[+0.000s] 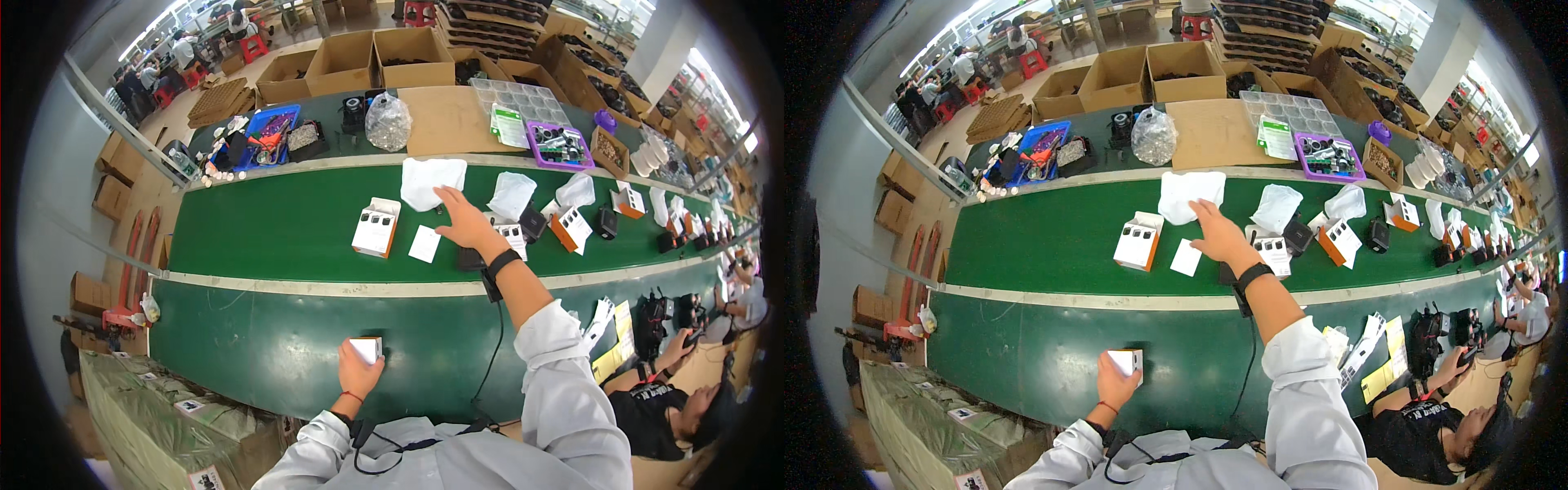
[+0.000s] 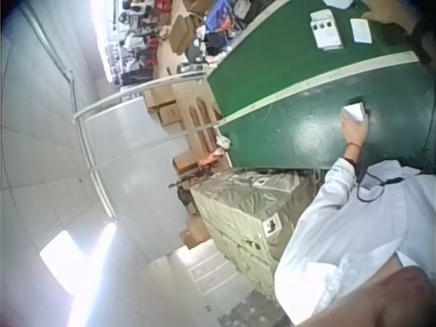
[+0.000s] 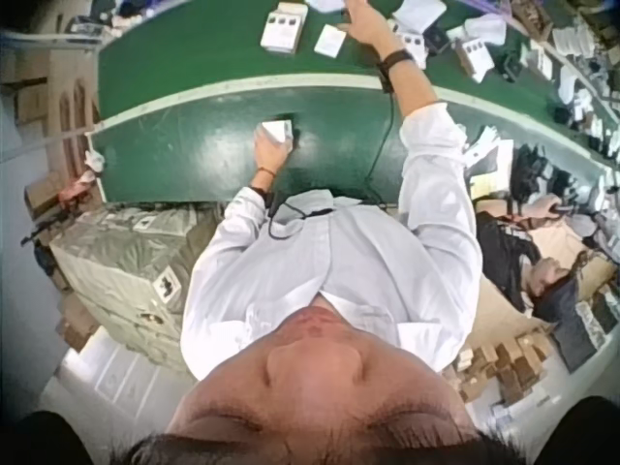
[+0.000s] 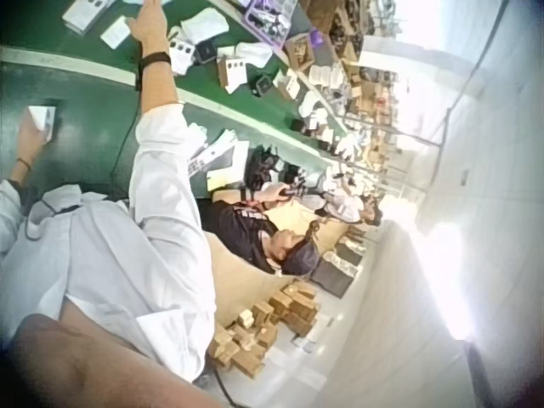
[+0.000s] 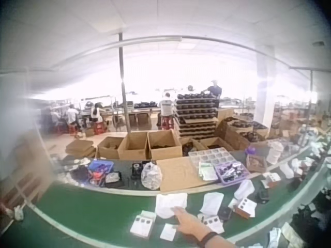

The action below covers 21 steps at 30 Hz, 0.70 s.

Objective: The worker packs electronic devices into boxes and then into a shipping carton.

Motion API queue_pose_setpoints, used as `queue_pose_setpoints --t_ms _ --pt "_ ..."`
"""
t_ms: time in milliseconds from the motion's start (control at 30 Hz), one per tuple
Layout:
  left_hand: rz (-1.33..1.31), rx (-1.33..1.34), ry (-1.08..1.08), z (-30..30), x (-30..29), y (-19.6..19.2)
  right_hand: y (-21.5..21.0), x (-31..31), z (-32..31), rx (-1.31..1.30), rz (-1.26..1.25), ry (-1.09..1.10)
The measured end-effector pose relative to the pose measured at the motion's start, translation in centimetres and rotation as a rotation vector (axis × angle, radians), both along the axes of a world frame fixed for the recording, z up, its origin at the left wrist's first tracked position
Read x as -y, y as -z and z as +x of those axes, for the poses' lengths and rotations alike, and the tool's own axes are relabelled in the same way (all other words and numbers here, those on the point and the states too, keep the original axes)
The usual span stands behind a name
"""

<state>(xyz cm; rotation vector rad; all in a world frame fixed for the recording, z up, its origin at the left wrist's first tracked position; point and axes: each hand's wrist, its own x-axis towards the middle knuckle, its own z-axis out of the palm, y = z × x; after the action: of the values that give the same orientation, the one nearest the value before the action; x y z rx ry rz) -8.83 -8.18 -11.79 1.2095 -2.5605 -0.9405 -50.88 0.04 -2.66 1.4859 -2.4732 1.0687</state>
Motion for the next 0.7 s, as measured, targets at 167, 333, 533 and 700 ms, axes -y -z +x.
queue_pose_setpoints --t_ms 167,333,533,700 --pt "0.037 0.037 -0.022 1.0 0.4 -0.3 2.8 -3.9 0.3 -0.098 0.995 0.023" --pt "0.042 0.013 0.002 0.0 -0.2 -1.0 8.9 -7.7 -0.3 -0.379 1.083 -0.001" --pt "0.034 0.059 -0.007 0.2 0.0 -2.0 1.8 -1.9 0.7 -0.241 1.466 -0.221" --pt "0.065 0.050 -0.018 -0.5 -0.5 -2.1 4.4 3.0 -4.3 -0.113 1.048 -0.270"
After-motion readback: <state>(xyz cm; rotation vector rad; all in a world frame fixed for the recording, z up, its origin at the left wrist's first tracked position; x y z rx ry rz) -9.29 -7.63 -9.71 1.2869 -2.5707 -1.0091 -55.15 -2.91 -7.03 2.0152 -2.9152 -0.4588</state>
